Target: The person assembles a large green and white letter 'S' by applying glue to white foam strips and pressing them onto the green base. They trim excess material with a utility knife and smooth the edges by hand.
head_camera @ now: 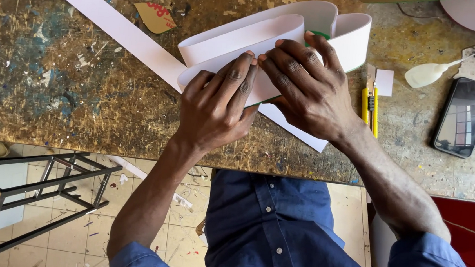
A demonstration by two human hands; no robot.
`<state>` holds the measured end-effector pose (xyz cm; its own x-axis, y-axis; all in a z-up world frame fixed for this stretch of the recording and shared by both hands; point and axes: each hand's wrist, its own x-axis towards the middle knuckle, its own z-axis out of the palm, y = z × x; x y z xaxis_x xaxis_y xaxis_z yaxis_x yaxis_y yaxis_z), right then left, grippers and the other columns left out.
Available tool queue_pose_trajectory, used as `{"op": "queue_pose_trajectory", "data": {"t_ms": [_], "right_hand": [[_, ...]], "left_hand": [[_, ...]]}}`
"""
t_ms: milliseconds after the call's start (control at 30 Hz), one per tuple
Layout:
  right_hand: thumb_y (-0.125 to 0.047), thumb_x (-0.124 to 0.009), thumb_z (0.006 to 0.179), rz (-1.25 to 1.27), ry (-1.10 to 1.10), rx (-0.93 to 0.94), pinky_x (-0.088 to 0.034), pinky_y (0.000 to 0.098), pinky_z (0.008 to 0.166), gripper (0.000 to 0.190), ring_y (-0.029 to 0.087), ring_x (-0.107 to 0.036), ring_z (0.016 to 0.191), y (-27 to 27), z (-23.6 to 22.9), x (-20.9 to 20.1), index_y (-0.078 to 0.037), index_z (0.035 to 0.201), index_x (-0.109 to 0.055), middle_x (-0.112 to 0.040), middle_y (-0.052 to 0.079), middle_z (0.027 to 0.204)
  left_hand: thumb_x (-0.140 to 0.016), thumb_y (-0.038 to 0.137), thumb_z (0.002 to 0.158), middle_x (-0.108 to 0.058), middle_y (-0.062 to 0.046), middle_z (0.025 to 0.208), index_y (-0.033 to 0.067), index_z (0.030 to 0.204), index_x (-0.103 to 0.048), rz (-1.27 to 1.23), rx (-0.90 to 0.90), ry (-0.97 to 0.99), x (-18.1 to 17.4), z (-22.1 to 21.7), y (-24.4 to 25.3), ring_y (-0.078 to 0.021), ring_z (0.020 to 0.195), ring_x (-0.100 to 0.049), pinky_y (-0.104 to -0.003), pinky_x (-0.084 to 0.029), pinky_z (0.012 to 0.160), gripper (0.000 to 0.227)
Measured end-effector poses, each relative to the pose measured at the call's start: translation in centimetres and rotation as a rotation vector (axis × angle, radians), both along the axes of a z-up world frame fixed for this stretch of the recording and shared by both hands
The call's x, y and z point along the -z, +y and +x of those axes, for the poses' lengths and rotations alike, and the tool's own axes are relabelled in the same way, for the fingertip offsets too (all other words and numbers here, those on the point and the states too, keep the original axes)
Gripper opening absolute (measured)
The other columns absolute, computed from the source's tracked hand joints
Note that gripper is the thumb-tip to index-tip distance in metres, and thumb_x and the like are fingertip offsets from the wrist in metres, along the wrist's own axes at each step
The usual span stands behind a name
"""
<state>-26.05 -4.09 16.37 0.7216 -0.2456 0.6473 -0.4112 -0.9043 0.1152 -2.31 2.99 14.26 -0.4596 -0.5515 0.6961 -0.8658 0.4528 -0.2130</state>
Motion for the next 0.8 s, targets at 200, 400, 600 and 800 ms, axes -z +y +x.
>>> {"op": "queue_pose_trajectory", "data": {"t_ms": [200, 400, 600, 800], "right_hand": [[-0.031, -0.062, 0.126, 0.014, -0.001, 0.003, -0.051, 0.0608, 0.121, 0.043, 0.039, -0.073, 0.141, -0.1, -0.4, 0.8, 0.005, 0.148, -0.073, -0.078, 0.020, 0.143], [-0.038, -0.081, 0.123, 0.041, -0.019, 0.064, -0.050, 0.0575, 0.122, 0.053, 0.037, -0.070, 0.143, -0.3, -1.1, 2.4, 0.001, 0.157, -0.066, -0.076, 0.018, 0.146], [-0.038, -0.081, 0.123, 0.069, -0.040, 0.051, -0.048, 0.0598, 0.122, 0.054, 0.040, -0.070, 0.141, -0.6, -1.4, 2.7, 0.001, 0.156, -0.064, -0.075, 0.019, 0.147], [-0.036, -0.079, 0.124, 0.071, -0.025, 0.055, -0.047, 0.0596, 0.124, 0.053, 0.041, -0.070, 0.141, -0.5, -1.2, 2.7, 0.001, 0.158, -0.063, -0.075, 0.019, 0.148]], "left_hand": [[-0.094, 0.024, 0.099, -0.075, -0.012, 0.152, 0.0009, 0.147, -0.080, -0.002, -0.003, -0.035, 0.1, 0.2, -0.2, -0.0166, 0.103, -0.087, -0.034, -0.065, 0.082, 0.055], [-0.104, 0.051, 0.116, -0.057, -0.017, 0.174, -0.0021, 0.169, -0.053, 0.223, 0.009, -0.067, 0.2, 0.8, 0.3, -0.0266, 0.149, -0.077, -0.039, -0.066, 0.119, 0.091], [-0.107, 0.047, 0.114, -0.038, -0.019, 0.191, 0.0015, 0.184, -0.008, 0.474, 0.086, 0.219, -0.3, 1.8, 0.8, -0.0362, 0.178, -0.049, -0.049, -0.046, 0.150, 0.130], [-0.106, 0.047, 0.111, -0.060, -0.020, 0.169, -0.0001, 0.170, -0.047, 0.377, 0.098, 0.171, -0.7, 1.4, 0.4, -0.0391, 0.164, -0.051, -0.060, -0.048, 0.134, 0.096]]}}
